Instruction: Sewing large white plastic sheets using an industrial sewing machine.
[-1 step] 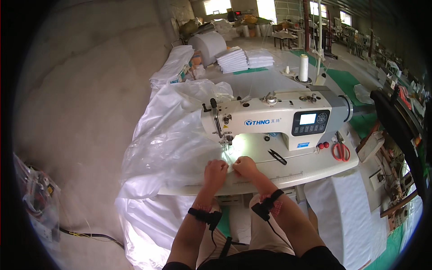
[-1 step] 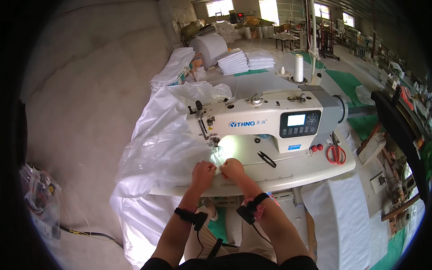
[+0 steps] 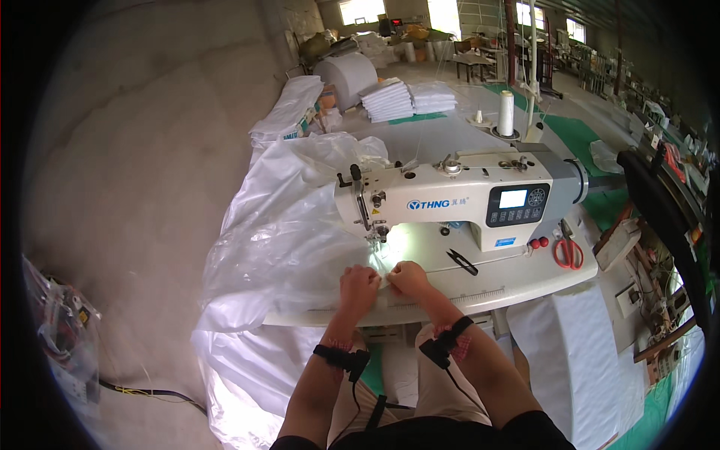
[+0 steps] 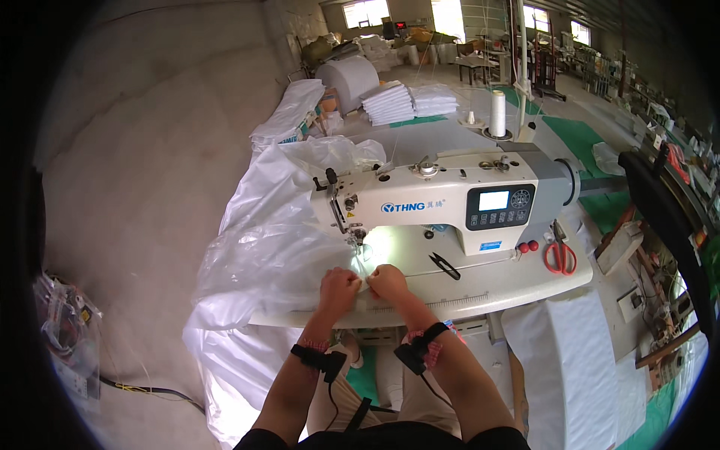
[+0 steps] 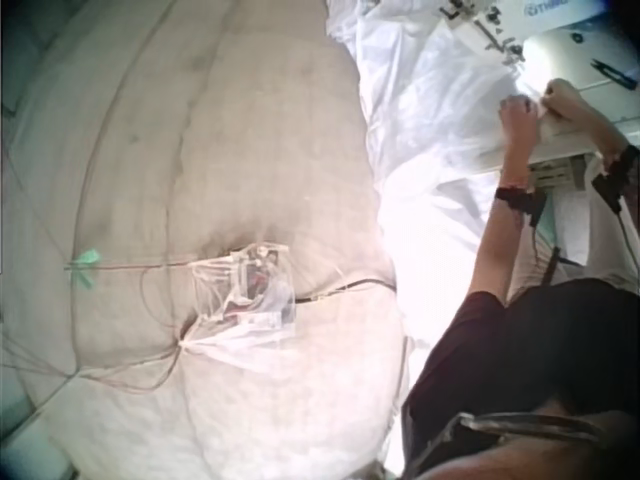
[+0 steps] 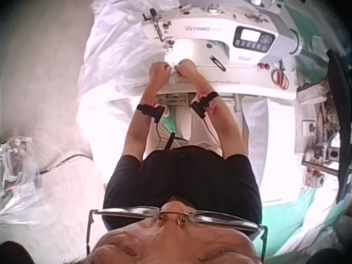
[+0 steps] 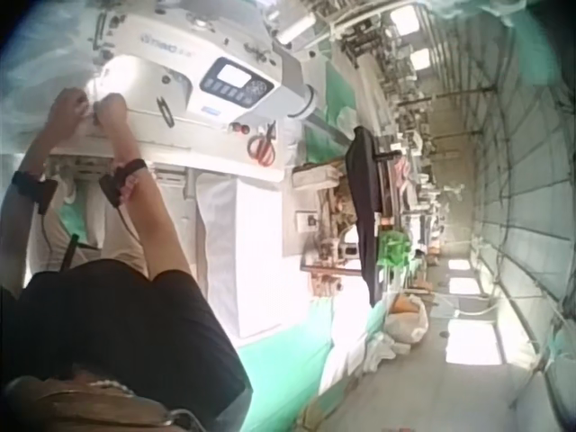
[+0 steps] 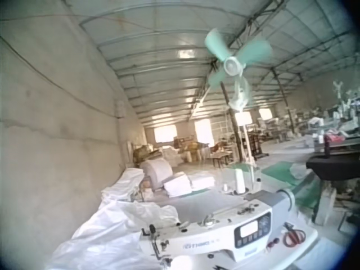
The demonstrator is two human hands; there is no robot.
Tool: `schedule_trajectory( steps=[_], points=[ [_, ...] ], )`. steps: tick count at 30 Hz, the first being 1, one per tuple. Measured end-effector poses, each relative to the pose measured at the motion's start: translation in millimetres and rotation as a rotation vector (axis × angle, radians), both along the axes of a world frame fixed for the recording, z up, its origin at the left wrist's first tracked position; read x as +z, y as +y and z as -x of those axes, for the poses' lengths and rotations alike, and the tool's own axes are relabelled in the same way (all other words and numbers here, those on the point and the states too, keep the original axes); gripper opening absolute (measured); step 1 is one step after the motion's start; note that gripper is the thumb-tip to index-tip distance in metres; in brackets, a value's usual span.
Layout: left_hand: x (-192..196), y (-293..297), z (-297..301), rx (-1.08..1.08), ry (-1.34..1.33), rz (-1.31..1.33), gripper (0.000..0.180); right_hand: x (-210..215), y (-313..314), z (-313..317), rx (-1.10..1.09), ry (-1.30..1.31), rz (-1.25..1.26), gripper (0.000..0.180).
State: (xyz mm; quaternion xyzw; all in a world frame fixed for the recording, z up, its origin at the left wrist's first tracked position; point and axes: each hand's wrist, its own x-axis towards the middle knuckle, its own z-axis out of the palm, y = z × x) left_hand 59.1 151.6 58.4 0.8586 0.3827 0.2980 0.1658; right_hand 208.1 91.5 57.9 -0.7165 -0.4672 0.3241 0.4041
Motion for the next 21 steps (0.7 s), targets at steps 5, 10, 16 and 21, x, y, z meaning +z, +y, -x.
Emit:
schedule_trajectory(
  steps=[5, 10, 16, 21],
  points=[
    [-2.8, 7.4, -1.2, 0.025, 0.161, 0.024, 0.017, 5.9, -4.6, 3.4, -0.059, 0.230, 0.084, 0.029],
    [6.8, 4.4, 4.7, -0.012, 0.154, 0.055, 0.018, -0.5, -4.9, 16.9, -0.091, -0.371, -0.029, 0.023],
    [11.7, -10.2, 11.0, -0.168, -0.125, -0.089, 0.027, -3.7, -5.7, 31.0, -0.178, -0.402, -0.004, 0.023],
    [-4.6, -18.6, 11.6, -0.233, -0.013, -0.160, 0.039, 3.3, -9.2, 38.9, -0.201, -0.414, 0.021, 0.023]
  ],
)
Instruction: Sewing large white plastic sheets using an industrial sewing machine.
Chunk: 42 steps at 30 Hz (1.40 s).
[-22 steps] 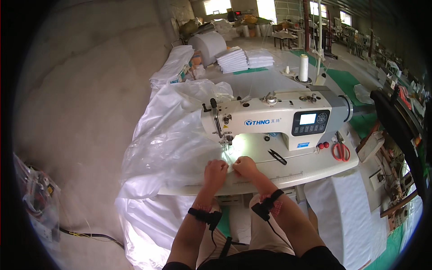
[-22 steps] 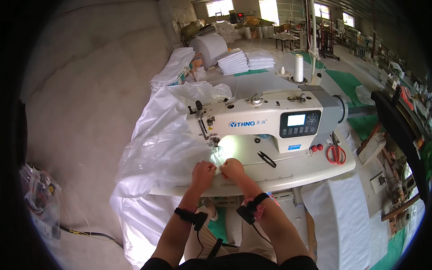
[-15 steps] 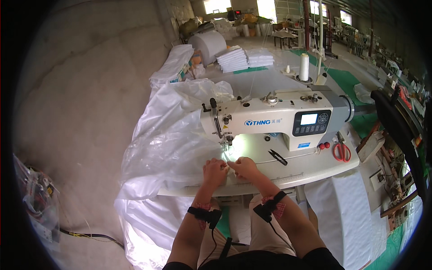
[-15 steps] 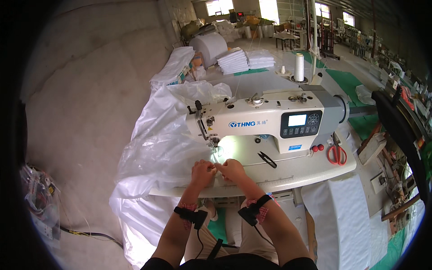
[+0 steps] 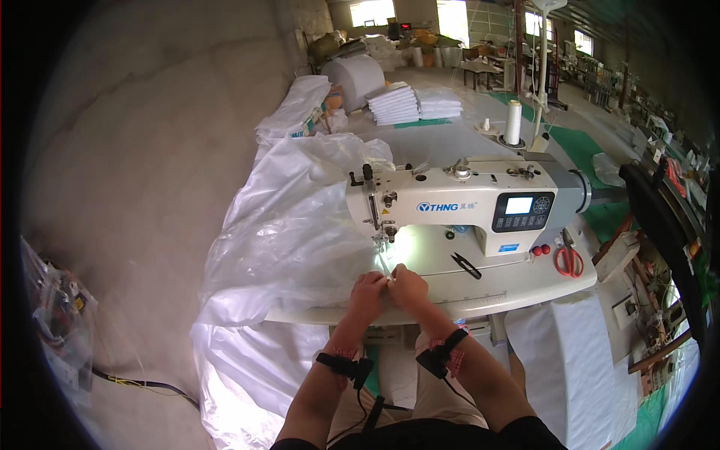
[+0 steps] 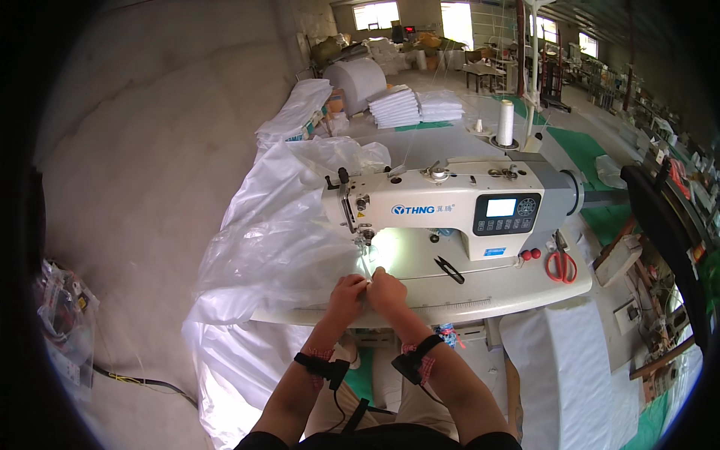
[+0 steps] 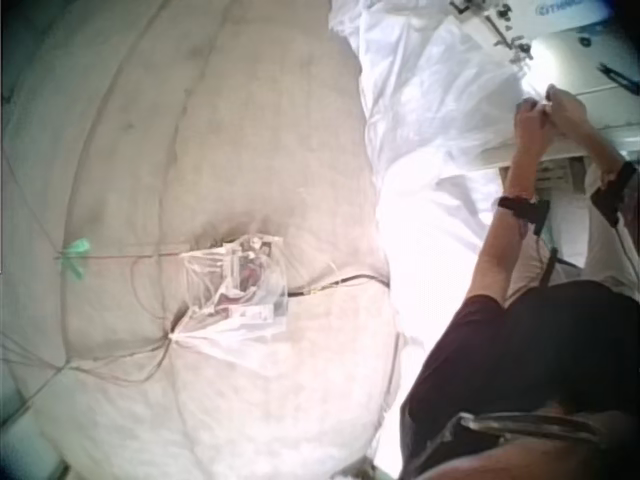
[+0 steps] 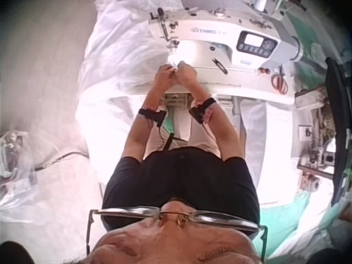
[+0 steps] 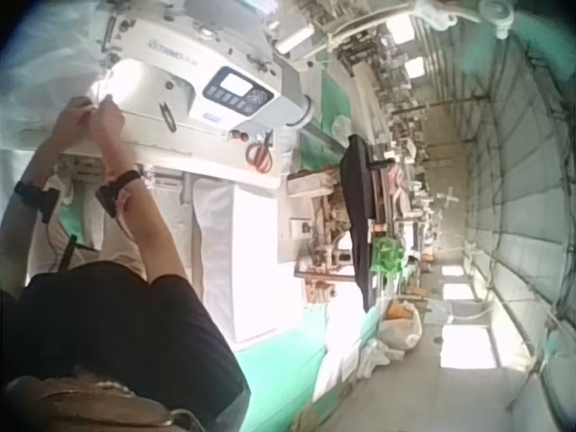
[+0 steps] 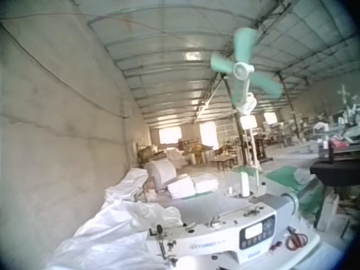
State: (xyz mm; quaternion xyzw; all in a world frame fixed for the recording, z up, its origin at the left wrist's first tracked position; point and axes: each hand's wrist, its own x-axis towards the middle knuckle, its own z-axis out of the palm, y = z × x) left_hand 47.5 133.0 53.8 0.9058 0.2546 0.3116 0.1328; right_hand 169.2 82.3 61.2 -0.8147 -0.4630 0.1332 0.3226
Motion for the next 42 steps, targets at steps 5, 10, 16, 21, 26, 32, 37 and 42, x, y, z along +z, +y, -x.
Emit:
schedule_trajectory(
  steps=[5, 10, 16, 21, 26, 32, 37, 42],
  points=[
    [-6.3, 9.3, 2.0, -0.030, -0.030, 0.008, 0.038, -2.7, -12.4, 0.5, 0.029, 0.026, -0.062, 0.020],
    [-3.7, 11.2, 3.6, -0.033, 0.048, -0.039, 0.039, -13.9, -18.5, 4.9, 0.132, -0.302, -0.221, 0.010],
    [-4.1, 16.2, 4.1, -0.026, 0.000, 0.047, 0.034, -18.4, -20.1, -1.0, 0.261, -0.538, -0.322, 0.007],
    [-2.5, 18.4, 6.1, 0.011, -0.129, 0.309, 0.034, -13.9, -27.7, -5.2, 0.348, -0.630, -0.170, 0.008],
    [-0.6, 12.1, 13.1, -0.006, -0.110, 0.188, 0.032, -7.0, -30.3, -7.4, 0.354, -0.597, -0.096, 0.010],
    [-3.9, 12.5, 12.7, -0.055, -0.033, -0.033, 0.026, 1.2, -33.9, -19.4, 0.527, -0.618, -0.161, 0.014],
    [-2.7, 12.1, 12.6, -0.051, -0.027, -0.051, 0.025, 4.7, -33.1, -33.7, 0.479, -0.616, -0.247, 0.015],
    [3.2, 11.7, 11.7, -0.047, -0.017, -0.042, 0.026, 4.3, -21.9, -39.7, 0.638, -0.795, -0.283, 0.011]
  ],
)
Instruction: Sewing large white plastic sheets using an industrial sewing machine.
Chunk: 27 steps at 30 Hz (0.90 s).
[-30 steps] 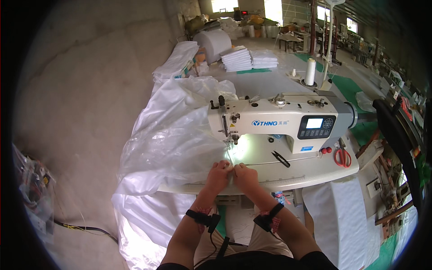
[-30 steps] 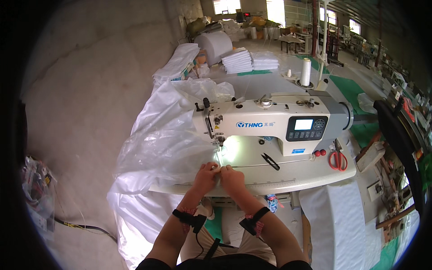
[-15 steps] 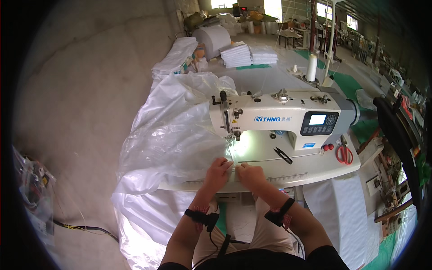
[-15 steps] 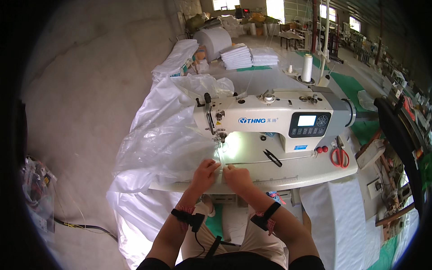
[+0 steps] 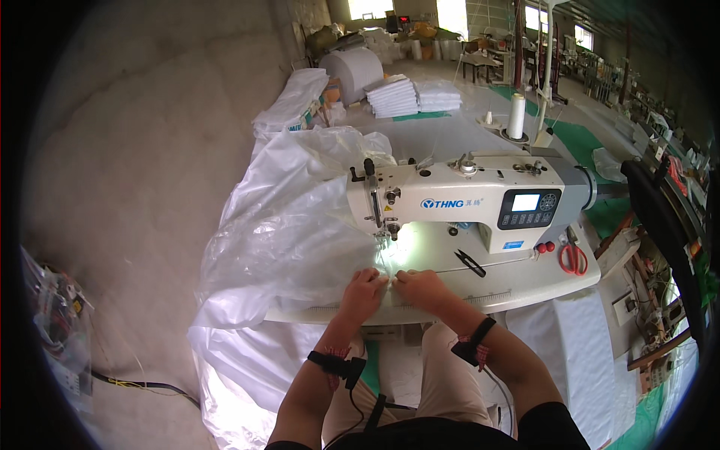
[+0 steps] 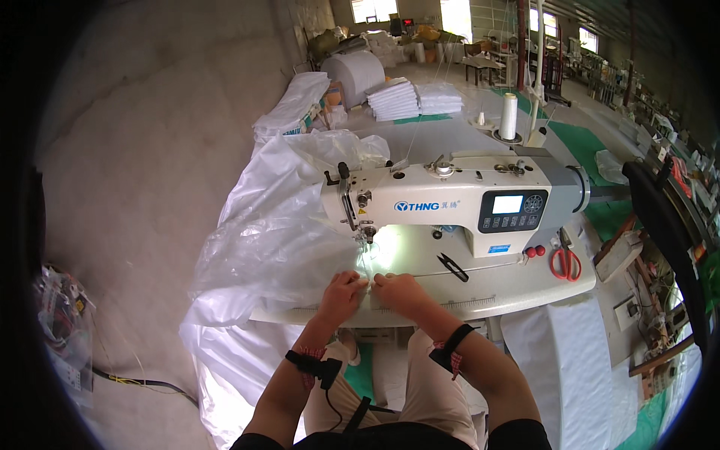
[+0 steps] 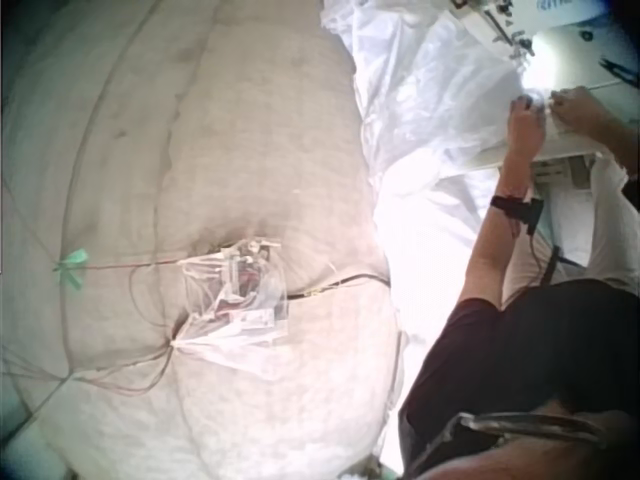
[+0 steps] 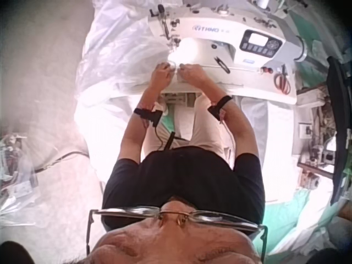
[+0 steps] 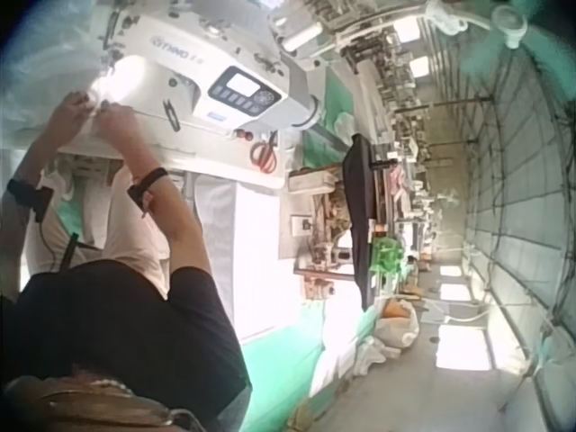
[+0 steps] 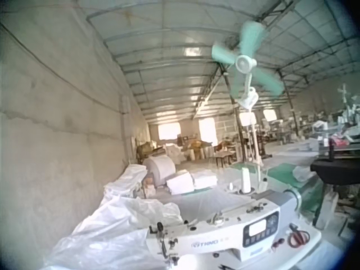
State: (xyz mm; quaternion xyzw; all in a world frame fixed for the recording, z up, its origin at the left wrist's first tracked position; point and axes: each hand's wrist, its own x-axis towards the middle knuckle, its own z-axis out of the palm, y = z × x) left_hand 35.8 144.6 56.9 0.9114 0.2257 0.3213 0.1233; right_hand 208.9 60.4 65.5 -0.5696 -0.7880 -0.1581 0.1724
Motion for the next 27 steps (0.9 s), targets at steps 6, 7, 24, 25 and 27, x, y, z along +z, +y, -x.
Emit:
schedule_trajectory(
  steps=[6, 7, 24, 25, 27],
  points=[
    [6.4, -3.2, 0.3, 0.004, 0.012, -0.035, 0.028, -3.8, 4.2, -1.2, 0.036, 0.060, 0.027, 0.007],
    [7.5, -4.0, 1.5, -0.022, 0.055, -0.036, 0.027, -5.7, 3.5, -1.2, 0.020, 0.145, 0.044, 0.007],
    [-3.3, 3.2, -7.1, 0.049, -0.034, 0.119, 0.015, -12.9, 3.3, 8.6, -0.046, 0.303, -0.045, 0.017],
    [-2.9, 2.9, -6.3, 0.046, -0.037, 0.103, 0.016, -13.8, 7.0, 9.9, -0.048, 0.273, -0.044, 0.013],
    [-1.6, 2.2, -3.7, 0.045, -0.036, 0.079, 0.017, -16.3, 12.7, 11.3, -0.057, 0.284, -0.041, 0.011]
  ],
)
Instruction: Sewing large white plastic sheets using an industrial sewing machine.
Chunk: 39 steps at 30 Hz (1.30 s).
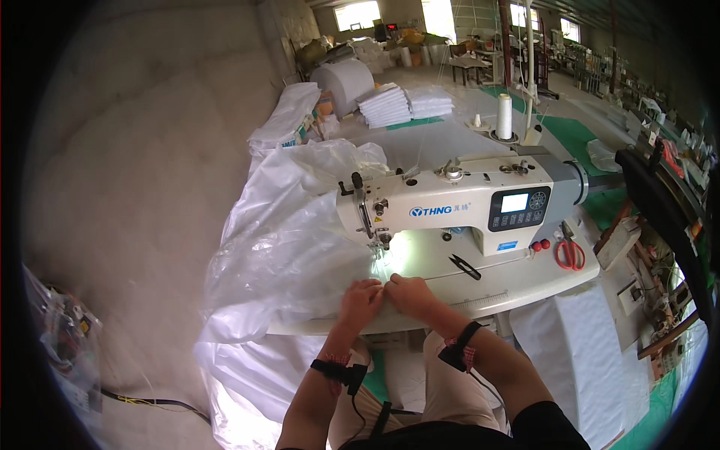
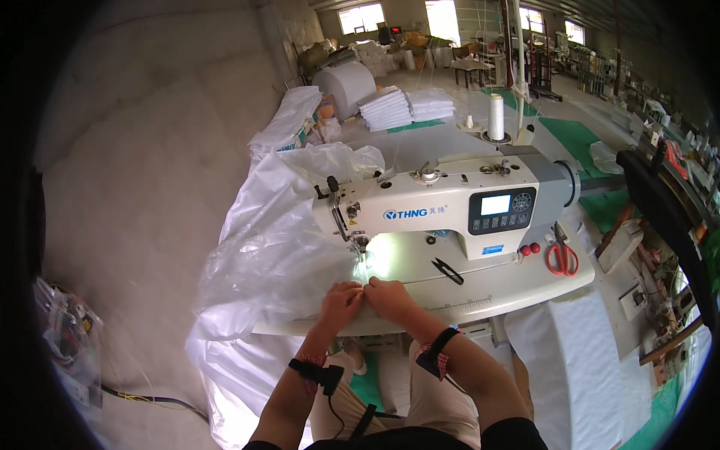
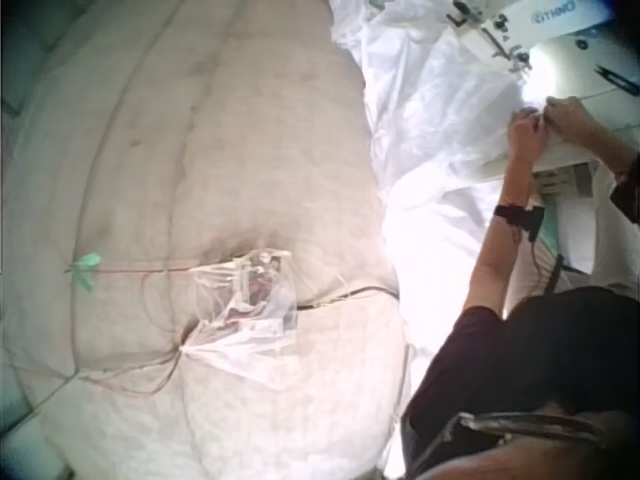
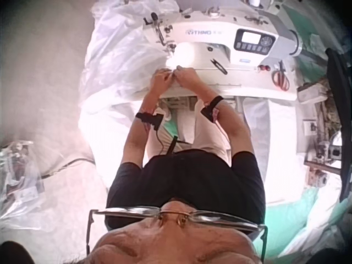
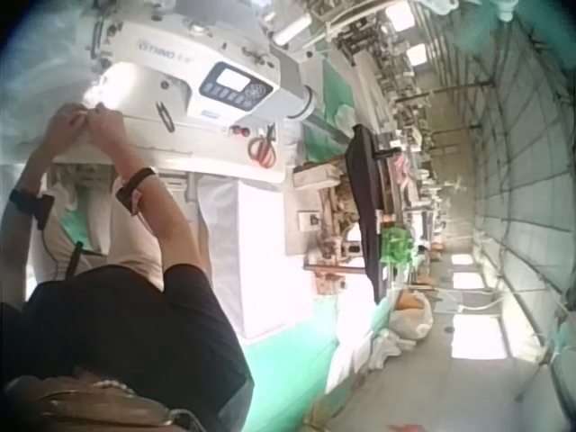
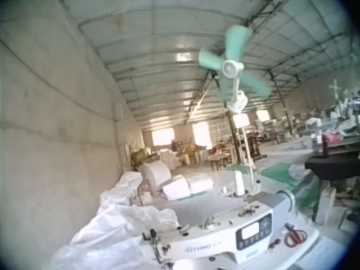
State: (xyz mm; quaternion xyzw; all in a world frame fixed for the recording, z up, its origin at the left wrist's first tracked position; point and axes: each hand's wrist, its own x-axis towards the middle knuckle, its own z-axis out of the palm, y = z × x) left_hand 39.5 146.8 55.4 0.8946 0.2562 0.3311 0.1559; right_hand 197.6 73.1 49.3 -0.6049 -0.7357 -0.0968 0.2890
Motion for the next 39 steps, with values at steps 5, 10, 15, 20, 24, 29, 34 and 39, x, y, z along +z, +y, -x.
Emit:
schedule_trajectory(
  steps=[5, 10, 15, 20, 24, 29, 34, 39],
  points=[
    [2.1, 3.5, 5.0, -0.044, 0.154, -0.037, 0.024, -4.1, 0.4, -1.7, 0.038, 0.094, -0.047, 0.008],
    [0.7, 1.6, 5.1, -0.030, 0.181, -0.164, 0.021, -2.0, -4.0, -1.7, 0.014, -0.044, 0.055, 0.008],
    [4.9, 5.3, 8.7, -0.005, 0.118, -0.243, 0.020, 0.9, 12.5, -6.7, -0.030, -0.126, 0.053, 0.008],
    [16.8, 34.7, 6.4, 0.004, 0.204, -0.154, 0.019, 0.1, 39.3, -12.5, -0.038, -0.157, 0.087, 0.008],
    [18.7, 47.6, 4.0, 0.013, 0.210, -0.121, 0.020, -3.5, 42.6, -12.7, -0.013, -0.186, 0.054, 0.008],
    [14.1, 52.9, 5.2, -0.016, 0.227, -0.169, 0.022, -2.7, 38.6, -7.6, -0.038, -0.252, 0.095, 0.010],
    [9.2, 66.9, -2.0, -0.021, 0.203, -0.196, 0.026, 3.0, 42.0, -3.3, -0.146, -0.207, 0.156, 0.019],
    [4.8, 79.1, -9.8, -0.017, 0.203, -0.203, 0.027, 4.5, 45.3, 1.0, -0.226, -0.160, 0.211, 0.026]
  ],
)
